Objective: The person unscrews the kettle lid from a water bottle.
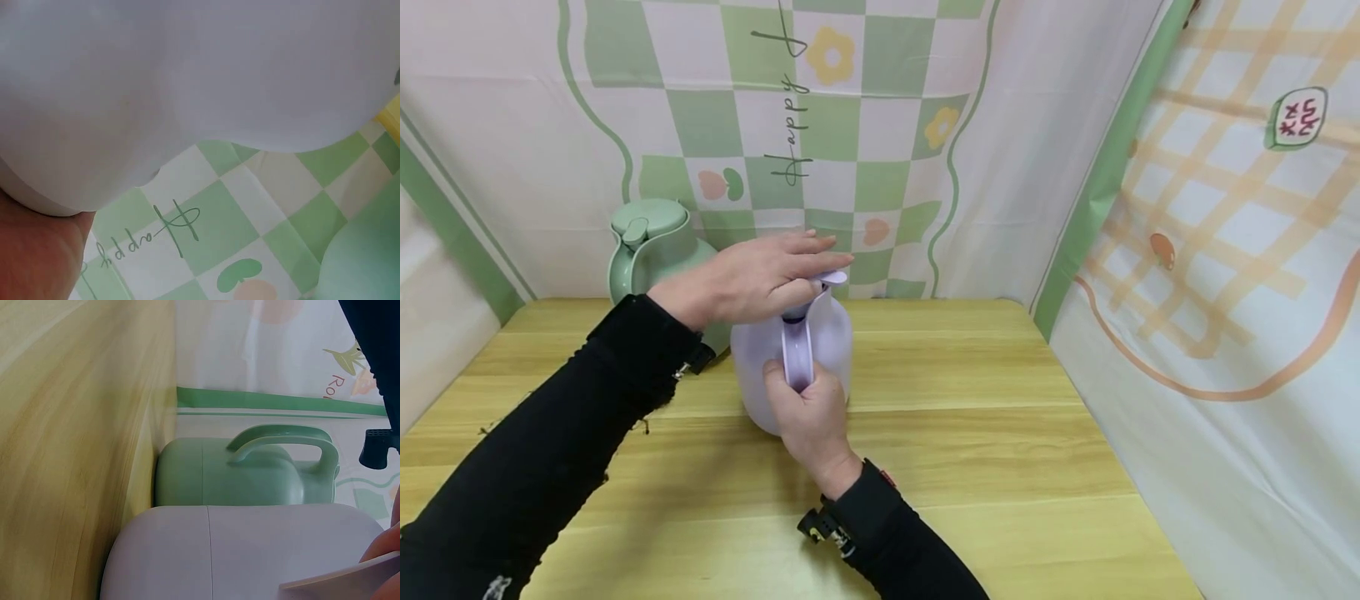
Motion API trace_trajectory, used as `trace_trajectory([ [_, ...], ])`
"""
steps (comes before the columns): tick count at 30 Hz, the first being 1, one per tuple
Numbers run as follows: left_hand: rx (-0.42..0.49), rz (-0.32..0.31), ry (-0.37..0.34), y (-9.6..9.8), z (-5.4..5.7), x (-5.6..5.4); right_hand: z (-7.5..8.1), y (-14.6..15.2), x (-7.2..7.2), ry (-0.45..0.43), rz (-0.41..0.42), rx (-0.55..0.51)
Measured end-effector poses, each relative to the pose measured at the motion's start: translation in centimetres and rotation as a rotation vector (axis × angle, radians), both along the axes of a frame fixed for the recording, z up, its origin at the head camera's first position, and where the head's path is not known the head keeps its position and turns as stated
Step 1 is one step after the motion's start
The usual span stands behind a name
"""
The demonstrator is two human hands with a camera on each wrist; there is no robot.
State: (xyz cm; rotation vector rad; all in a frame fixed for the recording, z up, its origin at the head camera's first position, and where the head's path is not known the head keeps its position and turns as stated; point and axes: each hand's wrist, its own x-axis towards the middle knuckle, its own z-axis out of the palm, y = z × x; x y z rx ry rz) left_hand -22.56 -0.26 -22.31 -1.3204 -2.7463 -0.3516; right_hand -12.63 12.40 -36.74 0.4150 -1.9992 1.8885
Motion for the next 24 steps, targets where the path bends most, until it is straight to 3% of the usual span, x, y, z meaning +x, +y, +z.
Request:
trace_trajectory([
  [12,-0.024,0.05,-0.016,0.2,0.2,0.5,0.1,0.0,0.1,-0.032,0.015,-0.018],
  [24,0.03,0.143,0.053,0.5,-0.1,1.3,0.1,0.0,0.1,-0.031,0.017,-0.02],
])
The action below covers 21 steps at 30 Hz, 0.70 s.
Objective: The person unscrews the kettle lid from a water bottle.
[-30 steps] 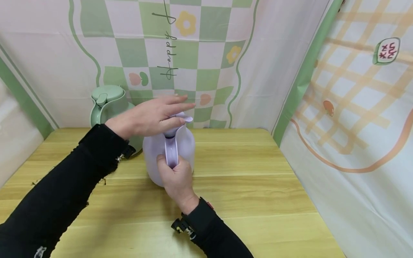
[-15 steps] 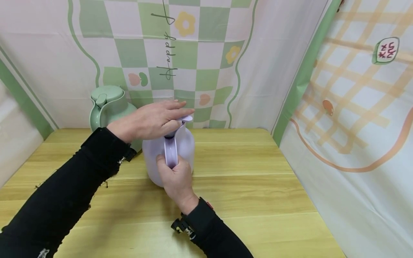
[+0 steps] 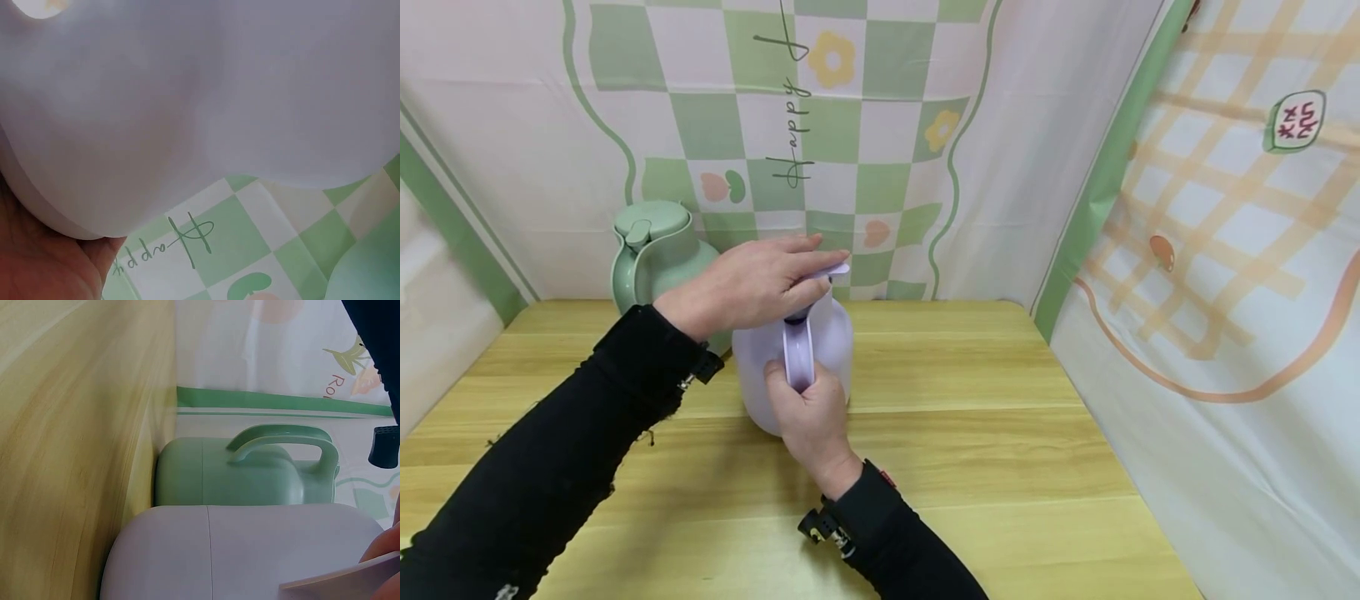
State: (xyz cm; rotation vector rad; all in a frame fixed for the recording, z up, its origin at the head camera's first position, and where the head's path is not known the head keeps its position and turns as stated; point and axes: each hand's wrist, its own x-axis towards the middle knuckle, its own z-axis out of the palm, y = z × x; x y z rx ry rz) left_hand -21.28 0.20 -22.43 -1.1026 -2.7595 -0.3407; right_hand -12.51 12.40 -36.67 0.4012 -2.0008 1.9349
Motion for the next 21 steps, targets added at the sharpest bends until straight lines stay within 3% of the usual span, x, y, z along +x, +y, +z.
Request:
trace_trajectory([
  [7,0.027,0.039,0.049,0.3,-0.2,0.5,-0.1,0.0,-0.1,0.014,-0.018,0.011],
  [15,0.017,0.094,0.185,0.8,-0.4,1.0,-0.2,0.1,-0.1,0.025,-0.003,0.01],
  [21,0.01,0.157,0.233,1.2,-0.6,1.2,-0.1,0.1,0.0,0.023,-0.004,0.013],
])
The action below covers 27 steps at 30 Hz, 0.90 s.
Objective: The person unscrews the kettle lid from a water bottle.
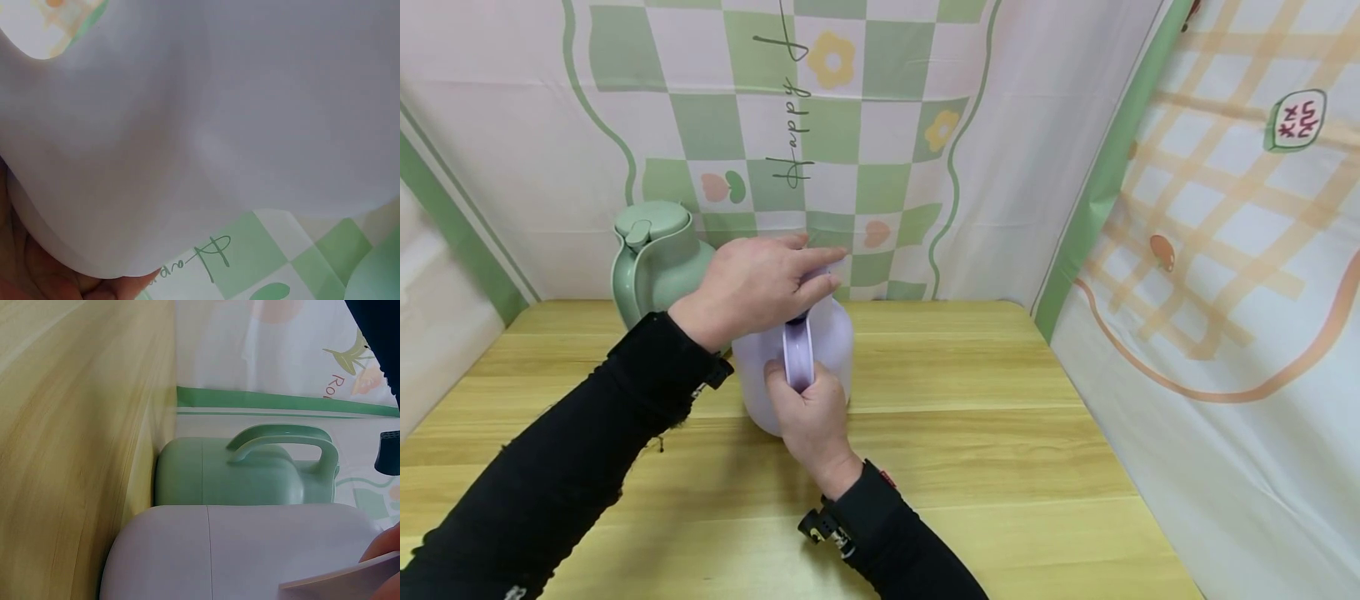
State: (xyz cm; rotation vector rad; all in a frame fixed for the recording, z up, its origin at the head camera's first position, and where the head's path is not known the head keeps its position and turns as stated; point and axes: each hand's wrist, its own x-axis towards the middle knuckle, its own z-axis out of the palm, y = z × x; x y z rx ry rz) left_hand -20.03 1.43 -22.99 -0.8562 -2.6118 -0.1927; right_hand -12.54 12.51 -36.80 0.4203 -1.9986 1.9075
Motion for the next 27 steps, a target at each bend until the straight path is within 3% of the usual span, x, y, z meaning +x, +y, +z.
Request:
trace_trajectory([
  [9,0.014,0.078,0.059,0.5,-0.1,0.3,0.0,0.0,0.0,0.028,0.031,-0.006],
  [17,-0.055,0.197,-0.015,1.4,0.4,0.7,-0.1,0.1,-0.1,0.078,0.035,0.007],
  [27,-0.129,0.283,-0.083,1.7,0.9,0.8,-0.2,0.0,-0.3,0.097,0.022,0.016],
])
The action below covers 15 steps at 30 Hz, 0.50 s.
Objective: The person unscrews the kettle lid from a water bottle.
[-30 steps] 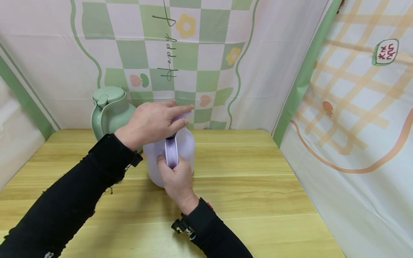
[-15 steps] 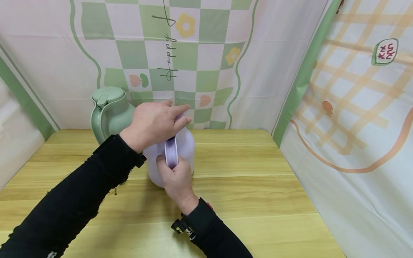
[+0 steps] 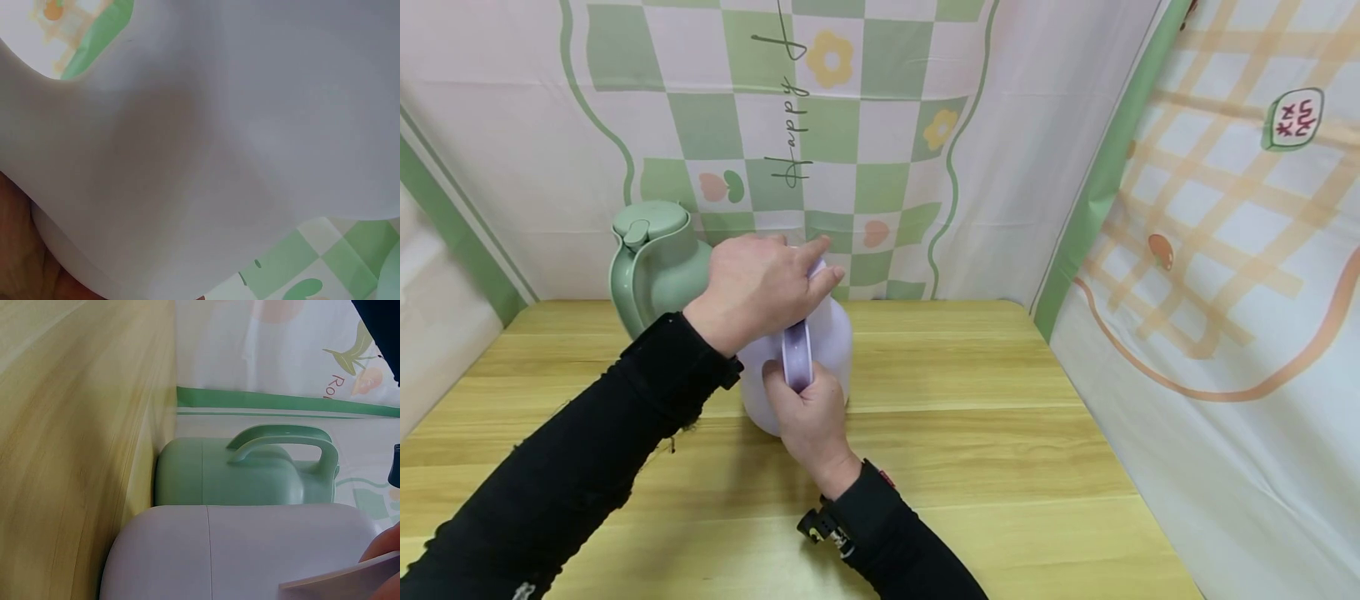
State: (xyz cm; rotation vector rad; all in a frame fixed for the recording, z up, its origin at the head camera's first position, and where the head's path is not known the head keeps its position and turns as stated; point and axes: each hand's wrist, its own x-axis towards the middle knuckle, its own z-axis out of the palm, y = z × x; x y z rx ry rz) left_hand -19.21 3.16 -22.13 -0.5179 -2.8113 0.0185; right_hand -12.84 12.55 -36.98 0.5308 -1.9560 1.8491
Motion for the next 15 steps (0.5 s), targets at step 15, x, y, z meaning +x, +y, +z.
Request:
trace_trajectory([
  [15,0.035,-0.093,-0.069,-1.2,0.3,-0.4,0.1,0.1,0.2,-0.032,0.017,-0.007],
])
